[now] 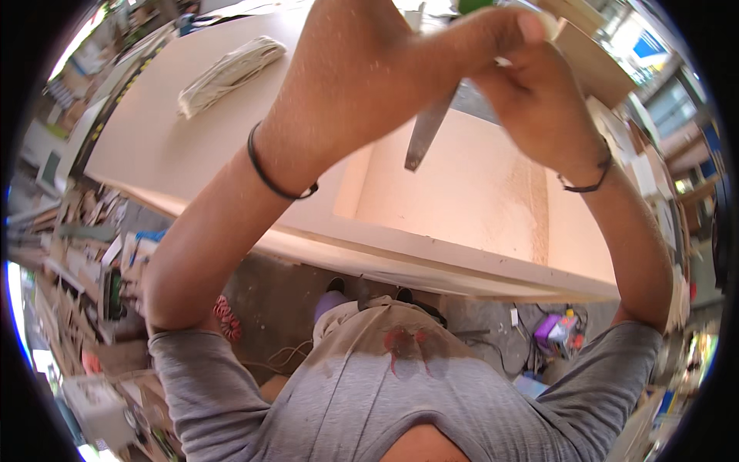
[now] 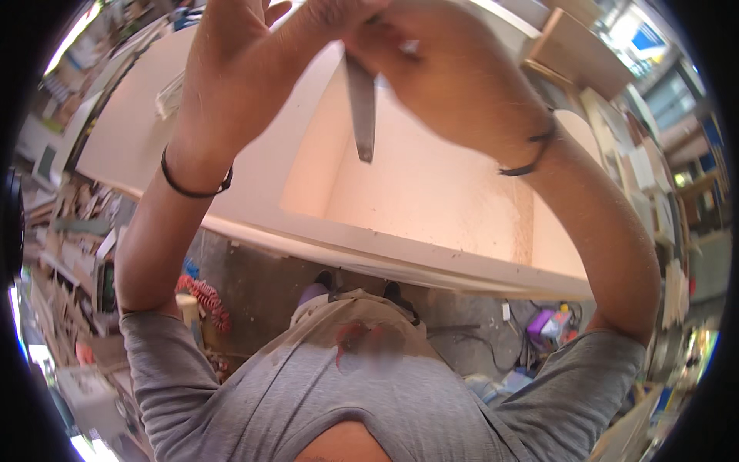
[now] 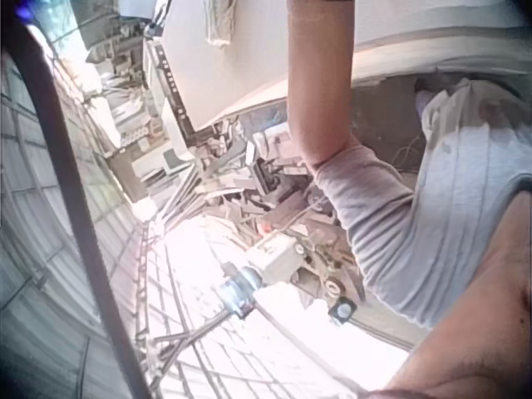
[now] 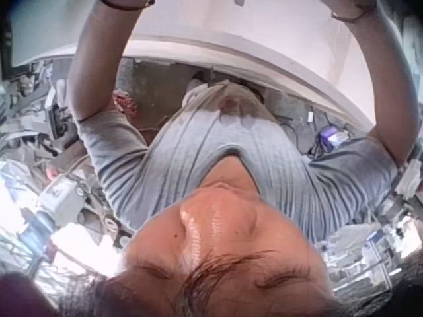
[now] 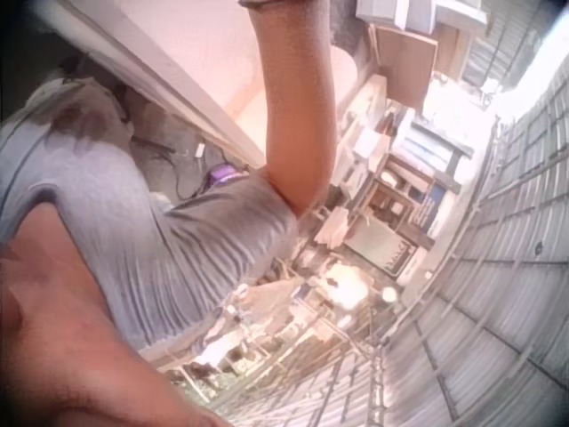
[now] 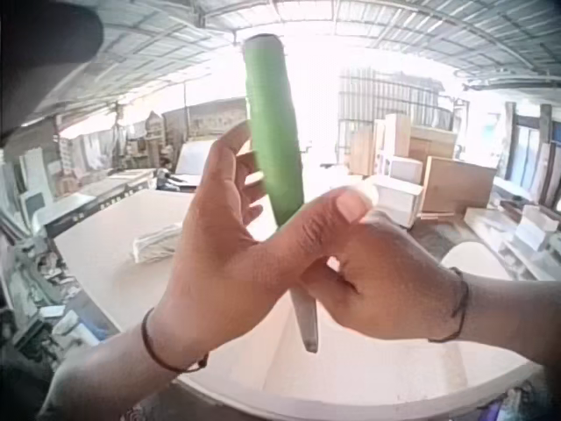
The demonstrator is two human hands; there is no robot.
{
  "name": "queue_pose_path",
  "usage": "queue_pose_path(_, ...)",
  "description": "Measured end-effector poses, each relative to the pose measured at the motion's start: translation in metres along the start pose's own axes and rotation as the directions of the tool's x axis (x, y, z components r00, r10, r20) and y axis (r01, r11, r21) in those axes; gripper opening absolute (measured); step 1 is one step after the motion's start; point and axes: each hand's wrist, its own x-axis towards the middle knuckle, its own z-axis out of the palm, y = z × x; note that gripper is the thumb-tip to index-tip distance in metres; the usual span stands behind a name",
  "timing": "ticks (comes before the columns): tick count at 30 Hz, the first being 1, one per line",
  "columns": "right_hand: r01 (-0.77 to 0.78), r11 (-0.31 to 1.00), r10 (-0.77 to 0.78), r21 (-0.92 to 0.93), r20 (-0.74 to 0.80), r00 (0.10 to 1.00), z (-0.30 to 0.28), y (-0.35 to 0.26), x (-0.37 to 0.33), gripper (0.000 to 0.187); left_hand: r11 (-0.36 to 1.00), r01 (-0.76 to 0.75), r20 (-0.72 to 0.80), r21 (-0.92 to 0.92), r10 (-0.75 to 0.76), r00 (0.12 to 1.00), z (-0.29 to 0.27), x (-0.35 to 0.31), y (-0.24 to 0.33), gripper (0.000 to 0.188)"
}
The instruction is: The person files the edges of a white wooden cabinet unit using a hand file, moving the tool back and forth along the corners to smooth them.
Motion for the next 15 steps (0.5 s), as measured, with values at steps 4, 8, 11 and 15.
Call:
queue_pose_path(4,0.246,0.967,-0.253,0.074,0.126,0.959,0.015,-0.022,0.023,0.015,0.985,0.145,-0.310,-0.093,-0.167,0.936,0.014,0.006,0.007,0.023)
queue_pose_path(8,0.307,0.827,-0.362,0.471,0.028,0.932,0.037,-0.008,0.022,0.017,0.949,0.187,-0.555,-0.253,-0.301,0.776,0.008,0.002,0.018,0.019)
queue_pose_path(11,0.112,0.689,-0.370,0.716,0.215,0.904,0.063,0.048,-0.037,0.026,0.924,0.297,-0.596,-0.241,-0.382,0.706,-0.015,-0.006,0.009,0.022)
queue_pose_path(15,-0.182,0.508,-0.425,0.842,0.429,0.797,0.076,0.081,-0.106,0.032,0.871,0.414,-0.621,-0.263,-0.482,0.618,0.006,-0.011,0.013,0.022)
